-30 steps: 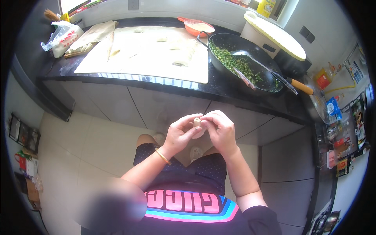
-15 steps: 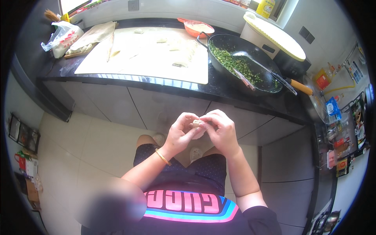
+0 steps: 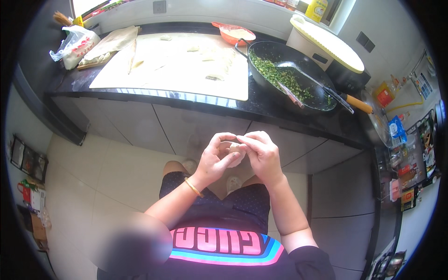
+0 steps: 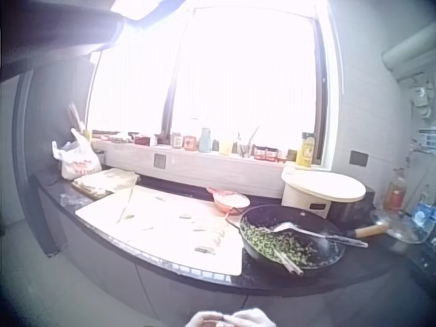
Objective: The person prepares dumplings by placing a green vegetable filling onto round dough wrappers using chopsticks. They fold and seal each dumpling by hand, arranging the finished units on a cutting board and a round bamboo tray.
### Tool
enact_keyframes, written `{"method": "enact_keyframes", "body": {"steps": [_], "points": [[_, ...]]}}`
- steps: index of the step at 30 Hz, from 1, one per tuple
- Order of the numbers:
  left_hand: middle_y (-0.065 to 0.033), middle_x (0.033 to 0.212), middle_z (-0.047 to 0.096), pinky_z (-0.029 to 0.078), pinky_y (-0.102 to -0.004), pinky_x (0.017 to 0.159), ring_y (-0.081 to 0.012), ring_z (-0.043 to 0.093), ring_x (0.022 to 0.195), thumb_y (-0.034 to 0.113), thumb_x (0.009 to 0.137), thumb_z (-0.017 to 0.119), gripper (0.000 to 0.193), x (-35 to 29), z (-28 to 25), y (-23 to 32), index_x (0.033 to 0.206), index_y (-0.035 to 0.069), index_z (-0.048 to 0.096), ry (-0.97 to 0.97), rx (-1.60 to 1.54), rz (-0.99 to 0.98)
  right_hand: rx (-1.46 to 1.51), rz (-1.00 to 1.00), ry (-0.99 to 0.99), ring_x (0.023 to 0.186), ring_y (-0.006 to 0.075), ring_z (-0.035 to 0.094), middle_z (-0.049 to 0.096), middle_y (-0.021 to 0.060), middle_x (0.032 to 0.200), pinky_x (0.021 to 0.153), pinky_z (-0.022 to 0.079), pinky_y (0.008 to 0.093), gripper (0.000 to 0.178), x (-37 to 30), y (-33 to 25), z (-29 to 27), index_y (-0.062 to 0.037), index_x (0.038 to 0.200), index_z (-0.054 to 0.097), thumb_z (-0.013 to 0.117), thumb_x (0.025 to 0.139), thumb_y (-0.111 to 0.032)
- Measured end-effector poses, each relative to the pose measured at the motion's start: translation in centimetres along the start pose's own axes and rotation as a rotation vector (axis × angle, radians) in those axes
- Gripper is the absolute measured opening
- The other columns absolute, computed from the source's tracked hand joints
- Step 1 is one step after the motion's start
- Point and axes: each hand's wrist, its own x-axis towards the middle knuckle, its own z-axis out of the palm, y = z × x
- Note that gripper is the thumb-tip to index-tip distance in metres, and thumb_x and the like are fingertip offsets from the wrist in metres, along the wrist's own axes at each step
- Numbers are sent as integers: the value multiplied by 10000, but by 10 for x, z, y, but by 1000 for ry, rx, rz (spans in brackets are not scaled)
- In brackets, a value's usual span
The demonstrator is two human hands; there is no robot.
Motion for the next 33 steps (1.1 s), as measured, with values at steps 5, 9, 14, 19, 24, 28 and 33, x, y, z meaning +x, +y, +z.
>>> {"method": "enact_keyframes", "body": {"steps": [5,9,14,19,24,28,33], "points": [[-91,1005,608,476,-243,760,-116,590,891,49,830,608,447,-1,-1,3,1217,40,386,-18,54,-33,-111,-102,-62,756,268,549,581,93,792,666,465,344,145,4,-1,3,-21,826,615,641,684,-18],[-94,1006,609,476,-245,767,-118,592,900,53,828,613,463,-1,-2,2,1230,46,382,-31,54,-50,-204,-183,-51,752,270,542,573,89,797,666,465,343,157,3,2,3,-19,832,592,639,682,-12],[-90,993,611,475,-257,792,-127,593,907,57,825,616,485,-1,0,6,1247,44,378,-26,44,-66,-89,-164,-106,740,258,524,552,94,790,676,454,347,106,11,-4,-2,-23,750,535,608,675,-3],[-86,1038,585,465,-271,824,-129,567,959,54,828,608,551,0,-2,-1,1314,39,348,-67,72,-61,-180,-198,-198,736,264,533,568,102,783,663,456,334,75,15,1,2,-18,766,565,615,710,-13],[-64,1081,550,432,-272,869,-115,530,989,42,837,595,643,-3,-6,-10,1386,31,261,-99,14,-90,113,119,-62,728,273,586,614,120,766,660,480,340,66,10,15,1,-1,804,632,613,744,-20],[-68,1127,543,409,-294,918,-127,520,1034,29,841,587,658,-4,-7,-9,1397,23,233,-84,26,-138,102,214,-124,720,259,590,608,126,780,655,479,328,68,6,13,-5,14,819,627,602,757,5],[-20,1005,576,429,-239,846,-74,529,916,59,855,581,635,-3,-7,-9,1397,40,252,-47,86,-94,185,339,-104,660,159,577,601,85,751,589,458,257,66,-1,11,-6,4,828,641,611,771,14]]}}
